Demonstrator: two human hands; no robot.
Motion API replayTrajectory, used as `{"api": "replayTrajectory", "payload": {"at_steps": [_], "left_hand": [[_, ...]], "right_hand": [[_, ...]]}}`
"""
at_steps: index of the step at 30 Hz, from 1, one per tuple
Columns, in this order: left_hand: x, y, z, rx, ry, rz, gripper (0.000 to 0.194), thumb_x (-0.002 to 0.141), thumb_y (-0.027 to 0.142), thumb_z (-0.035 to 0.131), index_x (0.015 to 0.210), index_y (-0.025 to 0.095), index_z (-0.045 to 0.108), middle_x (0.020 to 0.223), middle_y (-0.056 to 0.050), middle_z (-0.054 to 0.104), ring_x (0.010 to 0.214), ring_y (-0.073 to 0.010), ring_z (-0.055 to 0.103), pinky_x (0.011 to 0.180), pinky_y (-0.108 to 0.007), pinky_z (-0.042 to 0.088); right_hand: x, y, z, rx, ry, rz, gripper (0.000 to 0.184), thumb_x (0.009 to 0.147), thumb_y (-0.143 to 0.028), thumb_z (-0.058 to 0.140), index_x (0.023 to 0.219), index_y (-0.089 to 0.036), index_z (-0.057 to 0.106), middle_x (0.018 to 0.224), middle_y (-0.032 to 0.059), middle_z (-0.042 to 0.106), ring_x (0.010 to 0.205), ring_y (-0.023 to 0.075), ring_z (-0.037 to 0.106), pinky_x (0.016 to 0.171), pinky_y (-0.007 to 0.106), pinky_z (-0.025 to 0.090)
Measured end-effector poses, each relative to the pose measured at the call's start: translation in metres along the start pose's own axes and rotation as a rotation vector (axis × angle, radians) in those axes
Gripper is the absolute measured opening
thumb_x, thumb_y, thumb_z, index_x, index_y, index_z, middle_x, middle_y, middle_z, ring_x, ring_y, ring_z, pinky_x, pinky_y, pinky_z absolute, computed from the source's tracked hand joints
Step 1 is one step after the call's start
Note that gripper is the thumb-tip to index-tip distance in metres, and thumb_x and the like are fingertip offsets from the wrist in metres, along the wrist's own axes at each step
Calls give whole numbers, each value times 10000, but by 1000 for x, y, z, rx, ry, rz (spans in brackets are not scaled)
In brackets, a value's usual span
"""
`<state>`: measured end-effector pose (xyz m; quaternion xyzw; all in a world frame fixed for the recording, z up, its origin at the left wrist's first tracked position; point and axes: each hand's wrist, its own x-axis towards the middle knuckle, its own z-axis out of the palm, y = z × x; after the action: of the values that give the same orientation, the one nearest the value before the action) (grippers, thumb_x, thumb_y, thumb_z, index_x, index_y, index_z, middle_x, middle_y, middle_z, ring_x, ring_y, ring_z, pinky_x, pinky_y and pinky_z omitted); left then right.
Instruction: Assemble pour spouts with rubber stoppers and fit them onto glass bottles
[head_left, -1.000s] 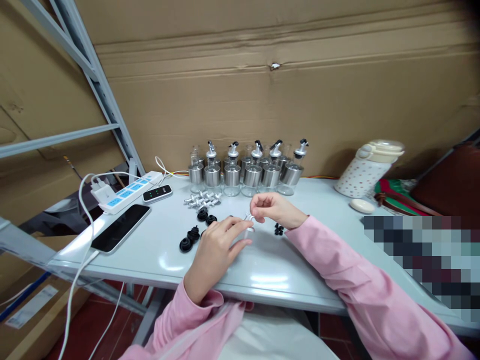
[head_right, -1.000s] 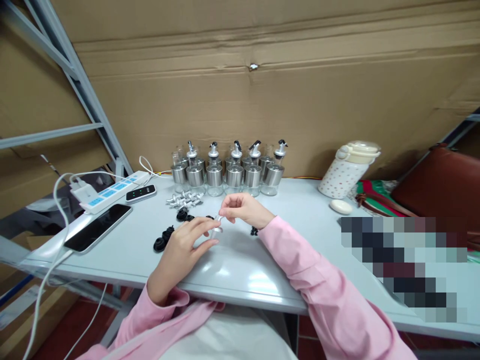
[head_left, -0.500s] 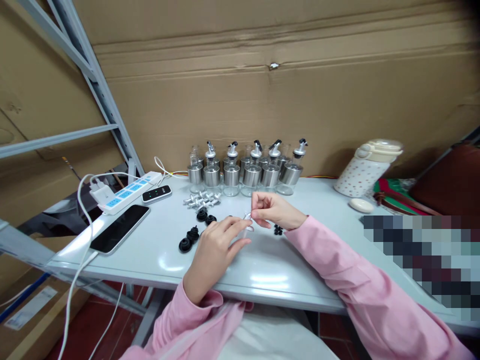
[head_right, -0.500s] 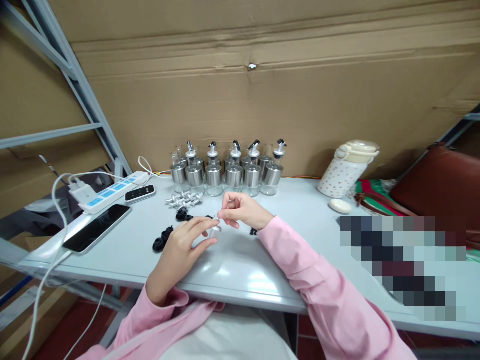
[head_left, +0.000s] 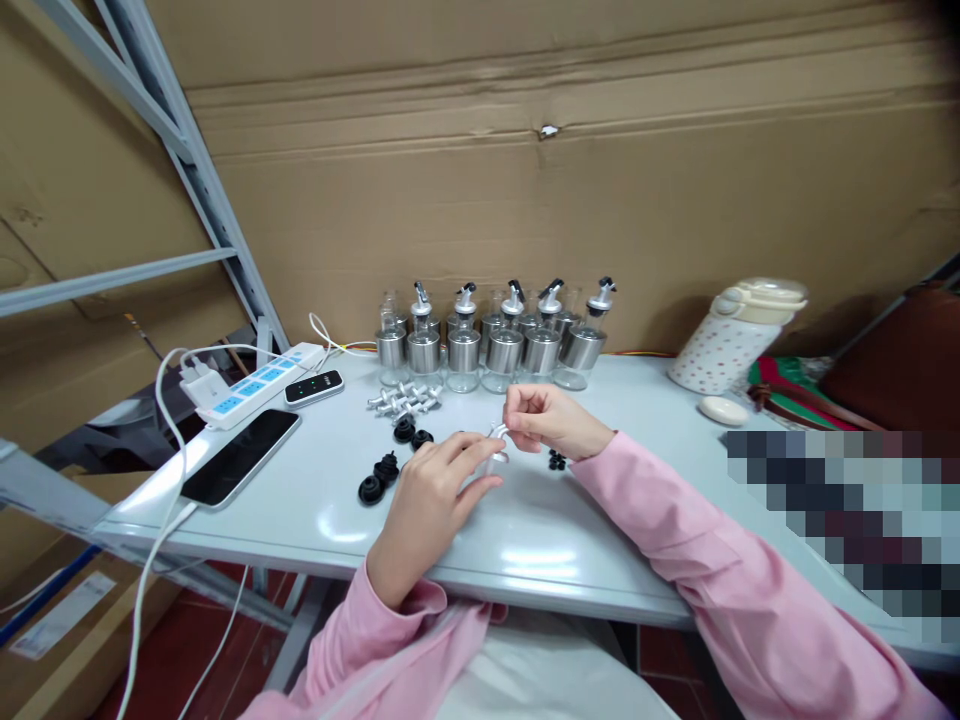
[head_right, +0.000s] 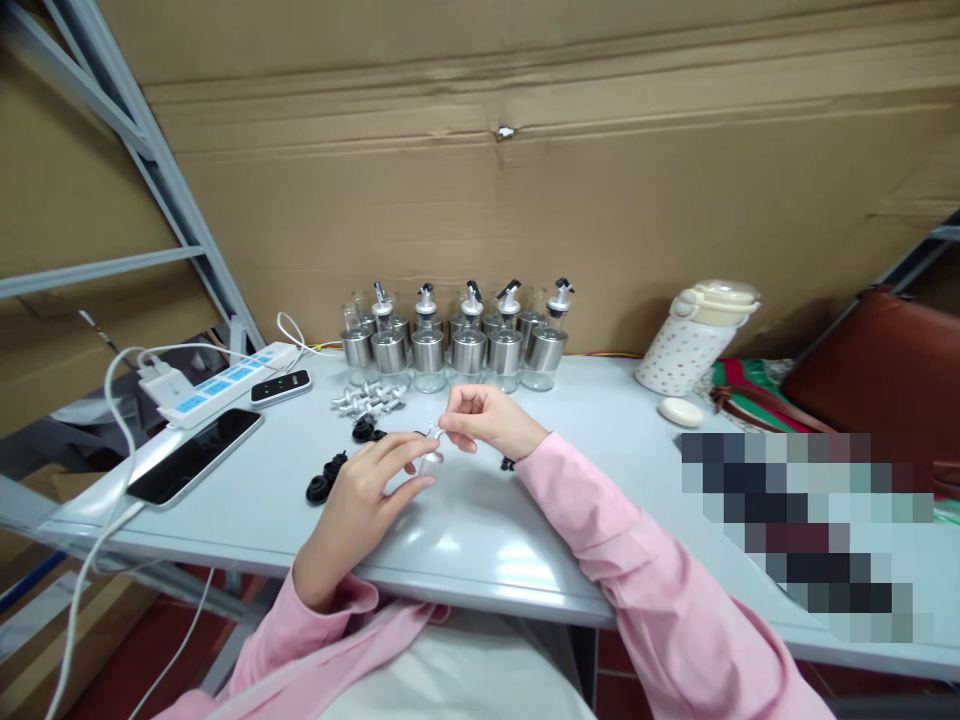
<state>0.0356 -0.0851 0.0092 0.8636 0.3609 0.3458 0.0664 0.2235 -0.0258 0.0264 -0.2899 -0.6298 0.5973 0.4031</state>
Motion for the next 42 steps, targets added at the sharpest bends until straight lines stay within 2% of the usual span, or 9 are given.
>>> {"api": "replayTrajectory", "payload": {"at_steps": [3,11,19,24,28,32,37,42], "left_hand": [[0,0,0,-13,3,-7,315,869,291,493,1185,291,481,1075,8,585,855,-143,570,769,-290,404],[-1,-1,1,9,-55,-15,256,860,311,503,1112,267,508,1076,16,580,855,-155,553,776,-301,394],[0,-1,2,34,-48,-20,256,851,306,519,1104,266,508,1058,16,587,839,-153,556,759,-300,385],[0,-1,1,15,9,-23,273,843,297,536,1112,265,508,1038,13,597,841,-151,566,756,-296,383],[0,-1,0,1,33,-27,314,847,271,535,1158,286,489,1054,15,594,851,-144,571,762,-291,386],[0,0,-1,3,25,-18,359,859,261,518,1210,303,455,1092,11,588,867,-144,577,770,-295,391],[1,1,-1,-14,23,-2,318,864,273,504,1180,274,477,1082,-3,597,876,-150,581,776,-299,400],[1,2,-1,-11,54,8,284,863,279,506,1146,262,495,1082,-6,597,889,-152,582,769,-296,409]], "right_hand": [[0,-1,1,-13,17,-7,397,553,-412,773,581,-135,489,405,-52,542,331,37,439,353,161,324],[-1,-3,7,-65,-1,64,409,540,-334,787,579,-157,420,354,-74,527,244,22,361,263,125,211],[-1,0,5,-63,0,71,395,554,-296,783,592,-158,415,384,-58,569,246,46,426,254,125,274],[-1,1,3,20,6,40,341,614,-368,748,637,-133,503,484,-15,623,348,81,540,341,164,404],[-2,0,2,177,-33,61,286,660,-347,728,720,-119,567,580,9,650,461,97,601,477,210,487],[-2,0,0,239,-65,81,256,671,-309,729,757,-122,576,627,17,653,511,101,608,517,227,492],[-3,2,1,257,-86,82,246,692,-312,714,760,-133,559,638,3,637,533,85,593,563,225,481],[-3,5,2,268,-110,111,322,710,-373,690,904,-127,620,688,13,618,629,90,589,630,230,478]]}}
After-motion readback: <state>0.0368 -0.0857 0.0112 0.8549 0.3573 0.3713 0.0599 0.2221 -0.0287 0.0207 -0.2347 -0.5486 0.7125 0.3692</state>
